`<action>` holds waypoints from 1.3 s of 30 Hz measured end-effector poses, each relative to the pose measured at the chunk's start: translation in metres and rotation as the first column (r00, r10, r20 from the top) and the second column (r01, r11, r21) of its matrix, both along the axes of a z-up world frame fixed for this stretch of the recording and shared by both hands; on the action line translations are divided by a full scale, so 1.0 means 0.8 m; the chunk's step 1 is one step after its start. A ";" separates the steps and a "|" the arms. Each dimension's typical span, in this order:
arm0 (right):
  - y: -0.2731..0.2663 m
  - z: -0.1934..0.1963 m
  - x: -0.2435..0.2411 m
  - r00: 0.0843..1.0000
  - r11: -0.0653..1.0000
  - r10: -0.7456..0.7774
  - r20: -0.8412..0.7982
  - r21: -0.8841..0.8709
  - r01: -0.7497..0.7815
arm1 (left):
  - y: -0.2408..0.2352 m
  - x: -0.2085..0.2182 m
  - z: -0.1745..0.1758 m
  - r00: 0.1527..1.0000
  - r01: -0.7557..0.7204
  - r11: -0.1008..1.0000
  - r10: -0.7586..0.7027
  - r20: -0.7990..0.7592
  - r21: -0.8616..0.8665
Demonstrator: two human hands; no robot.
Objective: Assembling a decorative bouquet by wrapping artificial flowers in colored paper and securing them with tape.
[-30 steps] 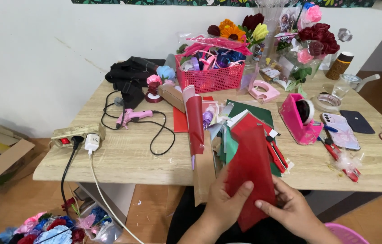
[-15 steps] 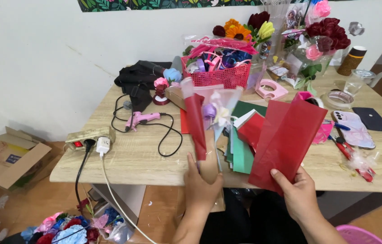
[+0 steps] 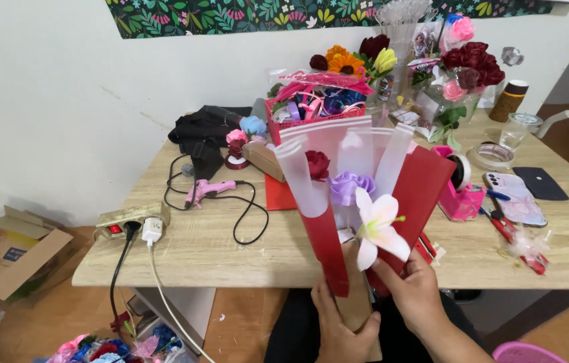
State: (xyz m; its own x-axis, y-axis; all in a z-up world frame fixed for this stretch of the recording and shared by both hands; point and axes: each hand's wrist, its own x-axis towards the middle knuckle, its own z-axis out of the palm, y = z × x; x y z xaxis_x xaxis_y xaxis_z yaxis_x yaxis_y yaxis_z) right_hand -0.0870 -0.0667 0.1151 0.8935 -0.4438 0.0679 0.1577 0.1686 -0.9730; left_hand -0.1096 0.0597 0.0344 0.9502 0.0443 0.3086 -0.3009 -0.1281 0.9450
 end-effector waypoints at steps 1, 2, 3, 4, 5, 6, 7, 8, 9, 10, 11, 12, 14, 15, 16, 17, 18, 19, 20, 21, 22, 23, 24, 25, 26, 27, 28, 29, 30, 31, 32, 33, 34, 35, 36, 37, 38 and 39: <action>-0.006 -0.006 -0.002 1.000 1.000 -0.001 0.005 -0.004 0.001 | -0.001 0.001 0.003 1.000 0.001 1.000 -0.001 0.005 -0.004; -0.012 -0.014 -0.004 0.996 0.997 0.077 0.033 -0.035 -0.076 | -0.001 -0.001 0.005 1.000 0.007 1.000 -0.007 -0.010 -0.017; -0.017 -0.021 -0.007 0.986 0.986 0.156 0.058 -0.069 -0.152 | -0.001 -0.002 0.007 1.000 0.011 0.999 -0.012 -0.024 -0.030; -0.018 -0.015 -0.014 0.986 0.986 0.155 0.060 -0.071 -0.150 | 0.002 -0.003 0.016 1.000 0.013 0.999 -0.013 -0.023 -0.032; -0.019 -0.008 -0.021 0.969 0.971 0.236 0.070 -0.056 -0.233 | 0.004 -0.005 0.026 0.999 0.040 0.998 -0.042 -0.031 -0.057; -0.019 -0.001 -0.028 0.945 0.948 0.317 0.082 -0.040 -0.314 | 0.008 -0.005 0.036 0.997 0.066 0.994 -0.070 -0.038 -0.082; -0.023 -0.006 -0.028 0.945 0.948 0.317 0.084 -0.042 -0.314 | 0.008 -0.001 0.029 0.997 0.067 0.994 -0.070 -0.035 -0.082; -0.027 -0.011 -0.030 0.885 0.909 0.414 0.210 -0.132 -0.394 | 0.009 0.003 0.021 0.996 0.085 0.995 -0.084 0.009 -0.048; -0.031 -0.017 -0.031 0.798 0.859 0.511 0.320 -0.232 -0.456 | 0.010 0.006 0.013 0.994 0.101 0.995 -0.100 0.052 -0.013; -0.035 -0.017 -0.032 0.798 0.859 0.510 0.321 -0.230 -0.457 | 0.014 0.003 0.024 0.994 0.101 0.995 -0.100 0.052 -0.011; -0.039 -0.018 -0.033 0.780 0.840 0.542 0.312 -0.228 -0.493 | 0.017 0.001 0.034 0.991 0.132 0.991 -0.131 0.026 -0.031; -0.043 -0.018 -0.035 0.762 0.819 0.573 0.301 -0.224 -0.528 | 0.020 -0.002 0.045 0.987 0.162 0.985 -0.163 -0.001 -0.052; -0.042 -0.011 -0.037 0.755 0.808 0.583 0.300 -0.316 -0.498 | 0.021 -0.007 0.061 0.979 0.195 0.972 -0.200 -0.029 -0.131; -0.041 -0.007 -0.038 0.748 0.788 0.593 0.299 -0.407 -0.462 | 0.022 -0.008 0.069 0.969 0.224 0.952 -0.239 -0.053 -0.211; -0.040 -0.005 -0.038 0.749 0.789 0.592 0.298 -0.404 -0.463 | 0.022 -0.007 0.066 0.969 0.223 0.952 -0.240 -0.056 -0.210; -0.039 -0.003 -0.039 0.806 0.783 0.538 0.246 -0.499 -0.371 | 0.021 -0.006 0.063 0.975 0.209 0.965 -0.219 -0.046 -0.158; -0.039 -0.001 -0.040 0.859 0.758 0.472 0.200 -0.589 -0.279 | 0.020 -0.005 0.059 0.979 0.196 0.975 -0.200 -0.036 -0.106; -0.036 0.001 -0.041 0.861 0.760 0.469 0.197 -0.586 -0.280 | 0.020 -0.008 0.062 0.978 0.198 0.975 -0.203 -0.041 -0.104; -0.033 0.004 -0.041 0.874 0.782 0.445 0.195 -0.560 -0.273 | 0.019 -0.009 0.065 0.975 0.218 0.967 -0.223 -0.023 -0.128; -0.030 0.007 -0.042 0.887 0.803 0.420 0.192 -0.534 -0.265 | 0.019 -0.011 0.069 0.970 0.239 0.959 -0.243 -0.005 -0.152; -0.029 0.010 -0.043 0.888 0.805 0.418 0.192 -0.532 -0.264 | 0.020 -0.010 0.069 0.970 0.241 0.959 -0.245 -0.006 -0.149; -0.028 0.012 -0.044 0.894 0.800 0.409 0.183 -0.542 -0.255 | 0.020 -0.010 0.069 0.962 0.272 0.949 -0.270 0.035 -0.158; -0.027 0.014 -0.046 0.901 0.796 0.398 0.172 -0.552 -0.247 | 0.020 -0.011 0.068 0.952 0.305 0.938 -0.296 0.075 -0.166; -0.029 0.008 -0.045 0.903 0.798 0.395 0.171 -0.550 -0.246 | 0.021 -0.010 0.069 0.951 0.307 0.937 -0.299 0.073 -0.165; -0.032 0.002 -0.044 0.894 0.757 0.389 0.221 -0.630 -0.173 | 0.021 -0.009 0.069 0.909 0.418 0.857 -0.389 0.152 -0.301; -0.034 -0.003 -0.043 0.882 0.708 0.386 0.271 -0.700 -0.095 | 0.021 -0.008 0.069 0.854 0.520 0.743 -0.460 0.242 -0.421; -0.032 0.003 -0.048 0.884 0.709 0.384 0.268 -0.699 -0.096 | 0.018 -0.006 0.061 0.854 0.520 0.743 -0.462 0.238 -0.422; -0.029 0.010 -0.053 0.868 0.688 0.411 0.277 -0.719 -0.097 | 0.015 -0.003 0.053 0.909 0.412 0.786 -0.390 0.148 -0.460; -0.025 0.017 -0.056 0.851 0.666 0.440 0.286 -0.740 -0.096 | 0.012 0.000 0.046 0.949 0.298 0.821 -0.311 0.057 -0.486; -0.026 0.019 -0.057 0.852 0.667 0.440 0.285 -0.739 -0.097 | 0.012 -0.002 0.049 0.949 0.298 0.822 -0.312 0.055 -0.486; -0.026 0.021 -0.058 0.851 0.665 0.443 0.282 -0.740 -0.101 | 0.012 -0.003 0.051 0.940 0.306 0.787 -0.338 0.042 -0.536; -0.027 0.022 -0.060 0.851 0.663 0.445 0.279 -0.741 -0.104 | 0.012 -0.005 0.054 0.931 0.312 0.749 -0.364 0.031 -0.584; -0.025 0.027 -0.060 0.852 0.665 0.444 0.279 -0.740 -0.104 | 0.013 -0.007 0.062 0.931 0.313 0.750 -0.365 0.029 -0.583; -0.024 0.032 -0.060 0.852 0.682 0.448 0.271 -0.720 -0.130 | 0.013 -0.010 0.069 0.929 0.313 0.775 -0.370 0.007 -0.548; -0.023 0.037 -0.061 0.852 0.700 0.452 0.263 -0.697 -0.155 | 0.014 -0.012 0.076 0.927 0.314 0.799 -0.375 -0.016 -0.512; -0.024 0.035 -0.060 0.854 0.701 0.450 0.263 -0.696 -0.155 | 0.013 -0.012 0.076 0.926 0.314 0.800 -0.376 -0.019 -0.511; -0.026 0.034 -0.060 0.872 0.689 0.422 0.248 -0.713 -0.130 | 0.011 -0.013 0.075 0.924 0.313 0.794 -0.382 -0.027 -0.521; -0.027 0.032 -0.061 0.889 0.674 0.393 0.234 -0.731 -0.105 | 0.010 -0.014 0.074 0.921 0.312 0.787 -0.388 -0.035 -0.532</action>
